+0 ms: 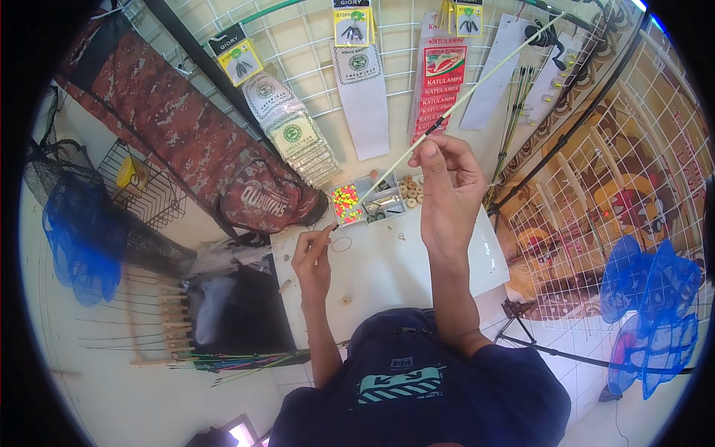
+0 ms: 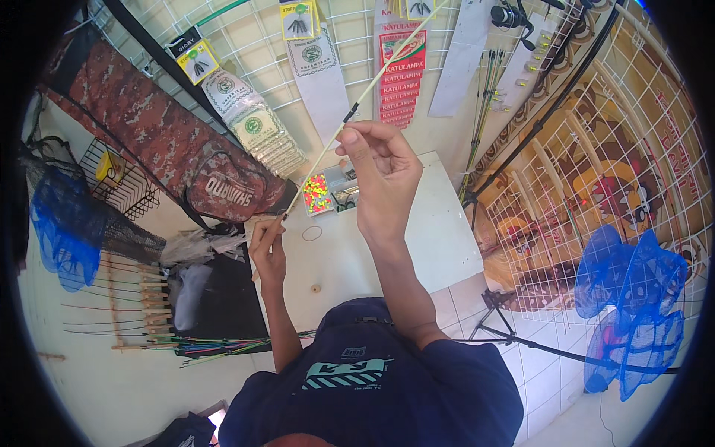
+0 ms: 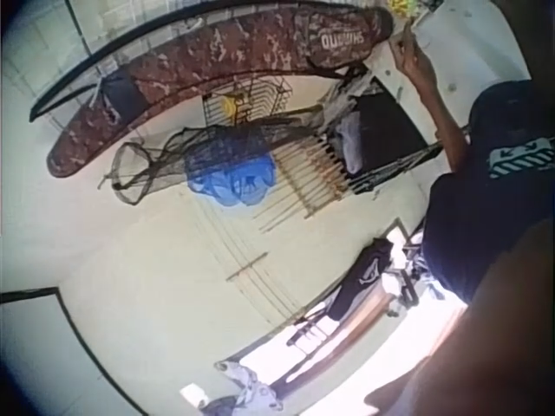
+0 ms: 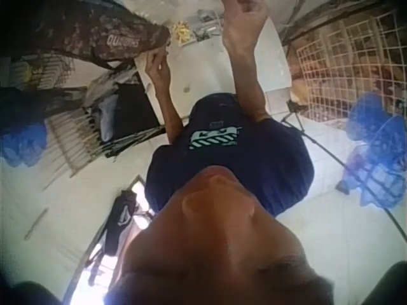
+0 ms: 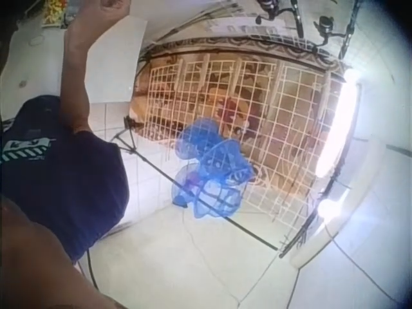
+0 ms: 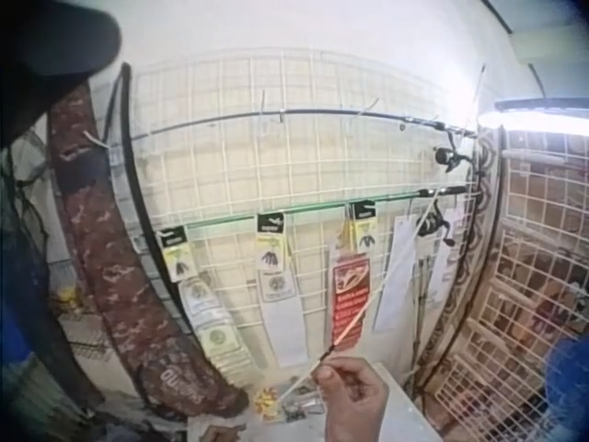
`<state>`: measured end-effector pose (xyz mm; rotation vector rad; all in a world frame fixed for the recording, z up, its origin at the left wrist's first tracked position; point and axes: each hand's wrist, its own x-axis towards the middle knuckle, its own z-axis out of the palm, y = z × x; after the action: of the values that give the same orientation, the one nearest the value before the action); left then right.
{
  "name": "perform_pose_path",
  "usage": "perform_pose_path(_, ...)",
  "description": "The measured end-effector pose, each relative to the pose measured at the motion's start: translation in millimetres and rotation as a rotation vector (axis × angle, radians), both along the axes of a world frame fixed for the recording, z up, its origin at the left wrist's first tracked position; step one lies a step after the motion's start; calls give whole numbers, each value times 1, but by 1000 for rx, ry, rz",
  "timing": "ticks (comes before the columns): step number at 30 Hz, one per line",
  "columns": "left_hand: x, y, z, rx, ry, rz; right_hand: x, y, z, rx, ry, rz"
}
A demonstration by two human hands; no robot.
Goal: Assemble a fishing rod and rig it with a float and line.
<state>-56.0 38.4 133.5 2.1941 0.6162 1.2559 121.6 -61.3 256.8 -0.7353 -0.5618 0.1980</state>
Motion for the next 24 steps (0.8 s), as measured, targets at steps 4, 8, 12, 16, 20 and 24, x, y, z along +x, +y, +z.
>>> perform_pose_path(4,-1,0,-1,-17,14,7,-3,3,0,55,81,71)
perform_pose_path(8,-2,0,0,-13,30,7,-2,2,2,90,136,126)
perform_pose_path(12,-1,0,0,-2,9,-2,-2,2,5,106,150,151)
perform_pose_path(16,-1,0,-2,-13,20,-3,0,3,6,115,163,172)
perform_pose_path(20,-1,1,-4,-20,15,-7,-2,1,9,93,175,147)
perform_pose_path(24,-1,1,-3,-22,9,-13,-3,1,10,112,179,149)
